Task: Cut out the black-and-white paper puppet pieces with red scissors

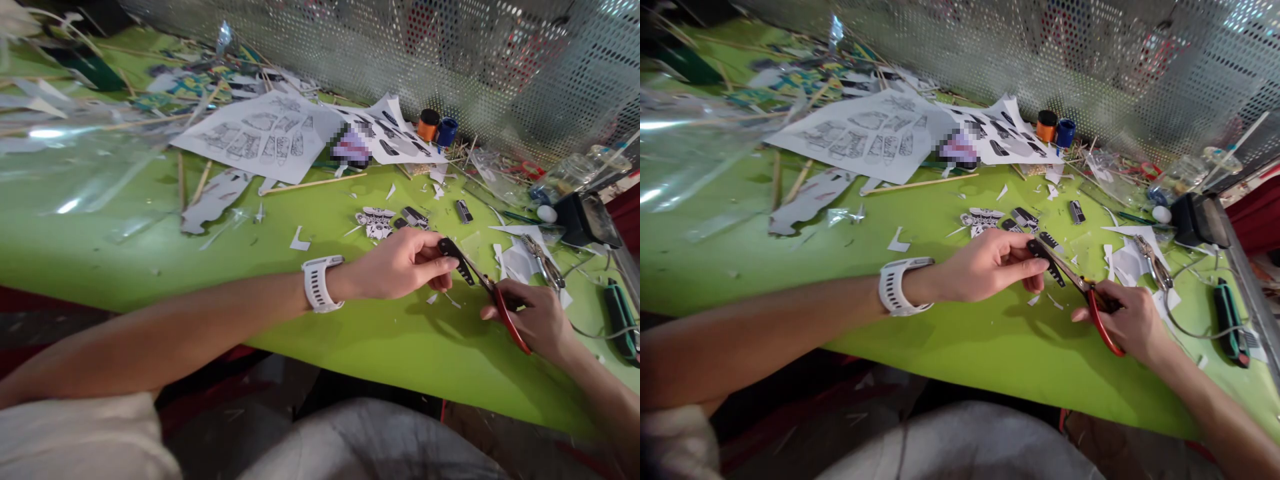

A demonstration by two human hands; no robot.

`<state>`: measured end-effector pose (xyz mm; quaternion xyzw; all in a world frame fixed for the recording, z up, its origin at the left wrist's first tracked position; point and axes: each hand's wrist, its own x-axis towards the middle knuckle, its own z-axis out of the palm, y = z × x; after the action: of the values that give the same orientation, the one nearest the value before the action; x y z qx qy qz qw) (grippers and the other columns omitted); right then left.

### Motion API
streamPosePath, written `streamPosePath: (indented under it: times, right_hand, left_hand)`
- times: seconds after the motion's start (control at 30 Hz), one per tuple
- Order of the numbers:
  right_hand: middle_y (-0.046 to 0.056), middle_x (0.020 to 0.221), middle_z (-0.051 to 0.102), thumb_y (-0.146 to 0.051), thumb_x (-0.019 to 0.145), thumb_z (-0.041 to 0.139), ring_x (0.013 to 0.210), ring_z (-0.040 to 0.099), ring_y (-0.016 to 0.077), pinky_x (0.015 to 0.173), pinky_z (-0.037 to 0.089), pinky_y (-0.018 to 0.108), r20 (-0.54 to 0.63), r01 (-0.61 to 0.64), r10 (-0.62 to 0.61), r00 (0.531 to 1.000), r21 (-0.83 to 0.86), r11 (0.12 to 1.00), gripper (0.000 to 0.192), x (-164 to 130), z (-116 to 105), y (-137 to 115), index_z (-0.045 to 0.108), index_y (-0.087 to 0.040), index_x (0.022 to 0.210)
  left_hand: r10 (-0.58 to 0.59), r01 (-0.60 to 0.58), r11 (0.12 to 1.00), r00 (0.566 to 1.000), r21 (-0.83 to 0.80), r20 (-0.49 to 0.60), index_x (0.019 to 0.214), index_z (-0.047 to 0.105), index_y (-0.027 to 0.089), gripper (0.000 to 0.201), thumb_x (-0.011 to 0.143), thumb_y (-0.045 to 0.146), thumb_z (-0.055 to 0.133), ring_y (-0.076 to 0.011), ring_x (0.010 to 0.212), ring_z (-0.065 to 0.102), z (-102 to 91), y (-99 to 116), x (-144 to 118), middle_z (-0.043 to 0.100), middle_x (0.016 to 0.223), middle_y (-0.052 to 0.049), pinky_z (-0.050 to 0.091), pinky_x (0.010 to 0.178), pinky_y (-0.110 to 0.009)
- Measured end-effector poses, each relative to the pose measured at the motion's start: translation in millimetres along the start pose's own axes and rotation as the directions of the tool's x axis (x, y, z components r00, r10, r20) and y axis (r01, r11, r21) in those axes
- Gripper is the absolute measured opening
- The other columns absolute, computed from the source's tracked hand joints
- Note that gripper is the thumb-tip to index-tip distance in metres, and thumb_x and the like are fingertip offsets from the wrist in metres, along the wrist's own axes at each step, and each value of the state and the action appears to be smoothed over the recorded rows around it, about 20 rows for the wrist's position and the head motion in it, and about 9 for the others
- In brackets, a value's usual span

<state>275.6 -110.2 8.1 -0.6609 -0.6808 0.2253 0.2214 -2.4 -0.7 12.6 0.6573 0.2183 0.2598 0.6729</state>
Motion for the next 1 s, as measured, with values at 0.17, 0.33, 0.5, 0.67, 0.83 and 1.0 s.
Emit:
streamPosePath:
  times: [0.17, 0.33, 0.5, 0.67, 0.83, 1.0]
  right_hand:
    - [-0.006, 0.054, 0.045, -0.083, 0.083, 0.077, 0.054, 0.034, 0.0132, 0.049, 0.029, 0.029, 0.007, -0.019, 0.019, 1.000, -0.009, 1.000, 0.062, 0.8, 0.2, 2.0, 0.066, -0.024, 0.068]
    - [-0.005, 0.055, 0.050, -0.082, 0.084, 0.077, 0.056, 0.037, 0.0135, 0.052, 0.031, 0.029, 0.042, 0.014, -0.013, 0.999, -0.016, 1.000, 0.061, 1.1, -1.9, -0.6, 0.064, -0.024, 0.071]
    - [-0.006, 0.055, 0.046, -0.082, 0.084, 0.077, 0.055, 0.035, 0.0130, 0.051, 0.029, 0.029, 0.026, 0.004, -0.004, 1.000, -0.001, 1.000, 0.062, 0.6, -1.9, -1.9, 0.062, -0.024, 0.069]
    - [-0.005, 0.055, 0.050, -0.083, 0.085, 0.077, 0.054, 0.038, 0.0132, 0.051, 0.031, 0.028, -0.001, -0.011, 0.011, 1.000, 0.005, 1.000, 0.061, 0.0, 0.3, 4.2, 0.065, -0.024, 0.070]
    - [-0.004, 0.056, 0.055, -0.082, 0.085, 0.077, 0.055, 0.045, 0.0139, 0.053, 0.033, 0.027, -0.003, -0.044, 0.044, 0.999, 0.011, 0.999, 0.061, -0.4, 0.1, 9.4, 0.068, -0.023, 0.074]
    - [-0.003, 0.057, 0.055, -0.082, 0.085, 0.078, 0.055, 0.044, 0.0137, 0.052, 0.033, 0.027, -0.003, -0.048, 0.048, 0.999, 0.024, 0.999, 0.061, -0.1, 0.4, 7.8, 0.068, -0.022, 0.072]
  left_hand:
    - [-0.010, 0.010, 1.000, 1.000, -0.007, -0.009, 0.089, 0.070, 0.015, 0.019, 0.100, 0.030, 0.074, -0.0176, 0.077, 0.081, 0.2, 0.3, -0.3, 0.085, 0.087, -0.011, 0.069, 0.075, -0.028]
    - [-0.005, 0.005, 1.000, 1.000, 0.006, -0.012, 0.088, 0.071, 0.014, 0.019, 0.098, 0.030, 0.075, -0.0175, 0.075, 0.081, 0.0, 0.0, -1.0, 0.084, 0.085, -0.011, 0.068, 0.073, -0.028]
    - [0.010, -0.009, 1.000, 1.000, 0.024, -0.019, 0.084, 0.072, 0.015, 0.020, 0.095, 0.030, 0.080, -0.0152, 0.074, 0.079, -0.5, 0.3, -0.6, 0.083, 0.083, -0.009, 0.064, 0.071, -0.024]
    - [0.051, -0.044, 0.998, 0.988, 0.050, -0.149, 0.086, 0.074, 0.016, 0.019, 0.091, 0.032, 0.084, -0.0150, 0.075, 0.077, 0.0, -2.7, 3.2, 0.083, 0.084, -0.007, 0.062, 0.068, -0.023]
    - [0.086, -0.104, 0.993, 0.967, -0.063, -0.239, 0.101, 0.076, 0.015, 0.016, 0.096, 0.030, 0.079, -0.0178, 0.088, 0.082, 0.8, -6.7, 5.5, 0.086, 0.101, -0.010, 0.066, 0.077, -0.026]
    - [0.098, -0.117, 0.991, 0.964, -0.061, -0.247, 0.103, 0.077, 0.014, 0.014, 0.097, 0.027, 0.079, -0.0167, 0.086, 0.082, 1.8, -6.2, 4.5, 0.087, 0.100, -0.010, 0.066, 0.076, -0.025]
